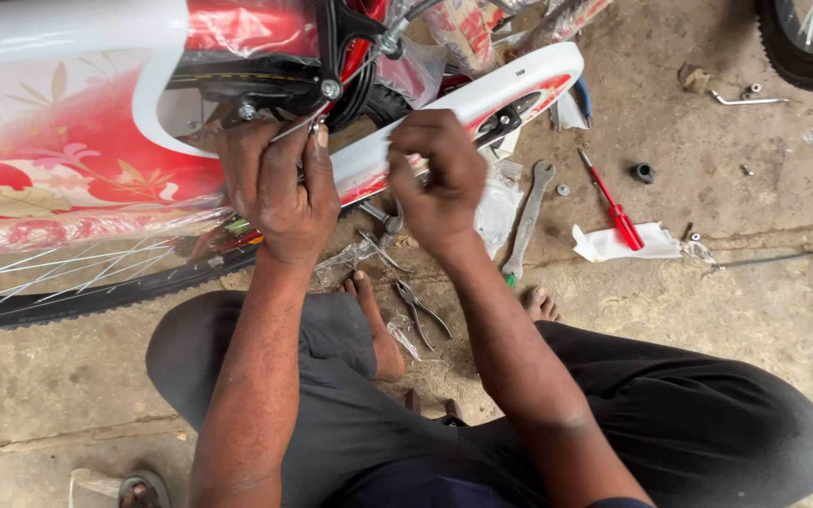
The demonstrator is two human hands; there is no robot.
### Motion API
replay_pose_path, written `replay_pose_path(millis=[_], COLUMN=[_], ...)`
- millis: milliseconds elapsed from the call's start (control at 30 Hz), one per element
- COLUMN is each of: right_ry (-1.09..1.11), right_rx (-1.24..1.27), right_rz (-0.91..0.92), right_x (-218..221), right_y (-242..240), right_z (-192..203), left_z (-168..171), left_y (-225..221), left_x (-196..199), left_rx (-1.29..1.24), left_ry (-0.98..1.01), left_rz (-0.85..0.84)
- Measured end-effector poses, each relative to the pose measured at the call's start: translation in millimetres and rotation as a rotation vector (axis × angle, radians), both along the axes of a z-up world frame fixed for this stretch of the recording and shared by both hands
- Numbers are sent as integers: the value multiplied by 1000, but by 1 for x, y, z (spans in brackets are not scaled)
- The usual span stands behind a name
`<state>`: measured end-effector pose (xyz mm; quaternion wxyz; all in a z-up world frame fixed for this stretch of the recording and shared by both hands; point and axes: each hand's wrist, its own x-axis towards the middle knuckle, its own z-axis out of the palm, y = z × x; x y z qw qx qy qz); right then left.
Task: The person connects and secures a brake cable to the rear brake assembly of a bicycle using pliers and a screwdriver.
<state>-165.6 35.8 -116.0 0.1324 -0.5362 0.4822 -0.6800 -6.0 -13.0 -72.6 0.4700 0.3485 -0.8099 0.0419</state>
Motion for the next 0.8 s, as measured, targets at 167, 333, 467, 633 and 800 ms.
replay_pose_path(millis=[167,333,467,633,800], right_ry=[91,88,175,181,280], right_rx=[-86,-175,-220,-220,-229], right_rz=[90,92,121,115,109], right_x=[10,16,10,14,10], right_y=[-15,-31,-35,-38,-38], right_z=[34,38,39,38,42], left_z=[2,6,6,1,1], left_y=[-2,0,-3,-4,-5], left_x=[1,2,1,3,4], left_rx=[9,19,32,31,33], left_ry=[15,17,34,53,53], left_rz=[-17,-14,-25,-19,-33])
